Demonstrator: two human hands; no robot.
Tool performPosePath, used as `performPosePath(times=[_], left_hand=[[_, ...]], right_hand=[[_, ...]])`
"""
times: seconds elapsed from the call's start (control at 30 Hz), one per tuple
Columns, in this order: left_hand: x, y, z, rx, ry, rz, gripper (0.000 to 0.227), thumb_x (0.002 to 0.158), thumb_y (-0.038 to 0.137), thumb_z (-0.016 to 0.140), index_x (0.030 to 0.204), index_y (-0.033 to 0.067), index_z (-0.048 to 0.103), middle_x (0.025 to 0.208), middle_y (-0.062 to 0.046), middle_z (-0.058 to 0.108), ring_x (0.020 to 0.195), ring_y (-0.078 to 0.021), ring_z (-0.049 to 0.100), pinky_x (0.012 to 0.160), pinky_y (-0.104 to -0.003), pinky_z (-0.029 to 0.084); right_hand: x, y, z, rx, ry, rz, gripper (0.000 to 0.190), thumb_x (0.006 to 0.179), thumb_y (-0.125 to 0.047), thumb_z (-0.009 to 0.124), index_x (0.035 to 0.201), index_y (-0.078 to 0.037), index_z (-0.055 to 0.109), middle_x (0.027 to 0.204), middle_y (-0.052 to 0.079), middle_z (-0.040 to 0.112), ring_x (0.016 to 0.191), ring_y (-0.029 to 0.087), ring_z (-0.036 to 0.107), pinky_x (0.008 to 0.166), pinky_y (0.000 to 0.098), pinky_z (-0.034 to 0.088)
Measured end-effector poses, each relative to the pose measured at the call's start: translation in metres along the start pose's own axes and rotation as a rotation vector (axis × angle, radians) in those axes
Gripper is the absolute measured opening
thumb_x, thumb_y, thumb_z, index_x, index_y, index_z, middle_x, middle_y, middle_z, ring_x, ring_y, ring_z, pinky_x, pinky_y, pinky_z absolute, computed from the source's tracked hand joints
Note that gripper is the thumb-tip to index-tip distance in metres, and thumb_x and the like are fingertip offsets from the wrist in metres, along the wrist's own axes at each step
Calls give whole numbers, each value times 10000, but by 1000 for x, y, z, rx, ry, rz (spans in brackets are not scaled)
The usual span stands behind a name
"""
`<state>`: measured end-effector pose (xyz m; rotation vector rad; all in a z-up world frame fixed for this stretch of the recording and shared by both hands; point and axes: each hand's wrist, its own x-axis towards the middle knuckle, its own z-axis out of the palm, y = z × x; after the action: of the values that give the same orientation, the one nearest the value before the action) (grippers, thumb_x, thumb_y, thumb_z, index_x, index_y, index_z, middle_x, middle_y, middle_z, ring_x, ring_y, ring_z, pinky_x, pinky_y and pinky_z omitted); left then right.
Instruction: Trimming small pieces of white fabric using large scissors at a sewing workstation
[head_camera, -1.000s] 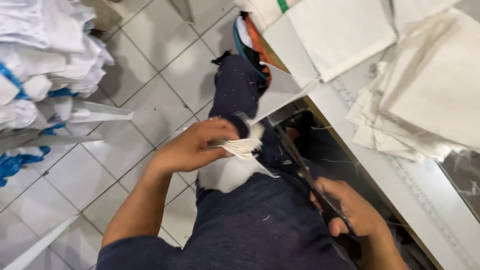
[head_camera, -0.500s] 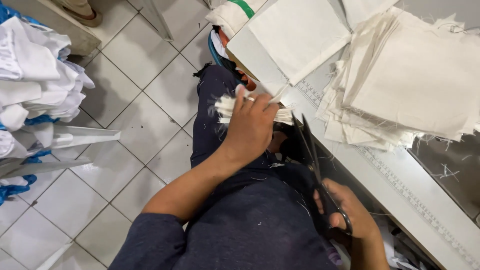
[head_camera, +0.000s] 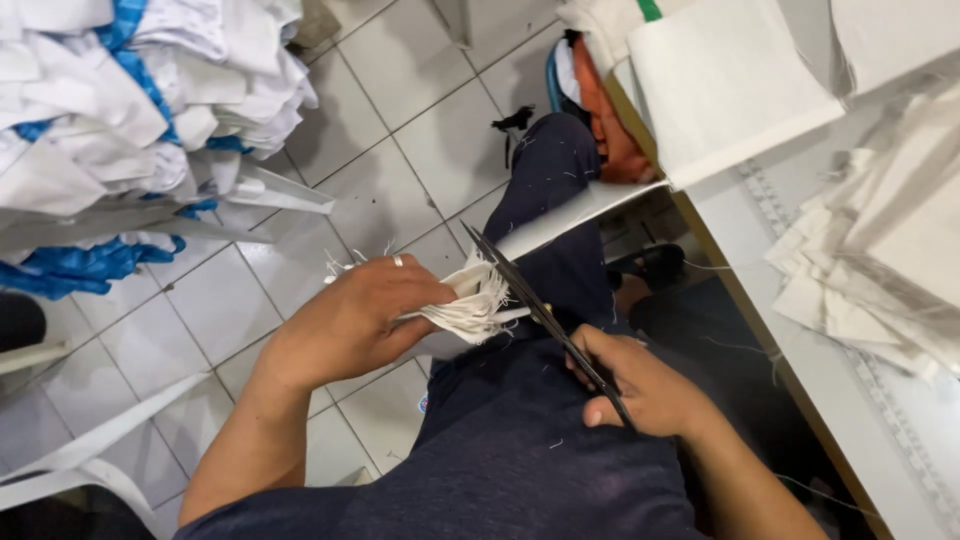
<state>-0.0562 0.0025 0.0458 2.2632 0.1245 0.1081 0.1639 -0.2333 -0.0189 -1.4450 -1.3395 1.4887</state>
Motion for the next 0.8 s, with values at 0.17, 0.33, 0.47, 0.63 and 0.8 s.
performPosePath(times=[0.17, 0.33, 0.47, 0.63, 0.8], left_hand=[[12, 4, -3, -85, -166, -370, 544, 844, 171, 659, 1341, 204, 441, 1124, -58, 693, 934, -241, 635, 797, -347, 475], [51, -31, 22, -118, -259, -261, 235, 875, 218, 604, 1090, 178, 691, 940, 34, 724, 871, -180, 637, 880, -341, 430], [105, -44, 50, -331, -328, 258, 184, 910, 220, 595, 1050, 112, 648, 1175, -89, 571, 1058, -258, 529, 925, -404, 420], [178, -54, 78, -446, -564, 193, 198, 852, 220, 677, 1047, 203, 705, 1553, -161, 219, 1419, -358, 242, 1125, -515, 254], [198, -80, 120, -231, -193, 100, 288, 797, 269, 769, 1071, 187, 734, 1122, -91, 429, 1095, -277, 382, 983, -426, 315]], right_hand=[[-8, -2, -1, 8, 92, 10, 666, 696, -782, 517, 812, -127, 558, 657, -62, 509, 564, 80, 446, 516, 258, 362], [-60, 2, -13, 40, 164, 56, 753, 682, -859, 467, 811, -120, 532, 678, -30, 554, 575, 98, 497, 515, 263, 401], [-104, 10, -14, 66, 323, 97, 793, 727, -891, 441, 827, -113, 558, 651, -19, 591, 543, 109, 536, 497, 257, 427], [-136, 11, -7, 73, 505, 165, 846, 718, -927, 420, 820, -106, 597, 648, -15, 583, 546, 106, 523, 495, 246, 415], [-147, 15, -2, 127, 531, 219, 835, 698, -904, 466, 861, -95, 596, 642, -6, 580, 560, 112, 532, 514, 259, 431]])
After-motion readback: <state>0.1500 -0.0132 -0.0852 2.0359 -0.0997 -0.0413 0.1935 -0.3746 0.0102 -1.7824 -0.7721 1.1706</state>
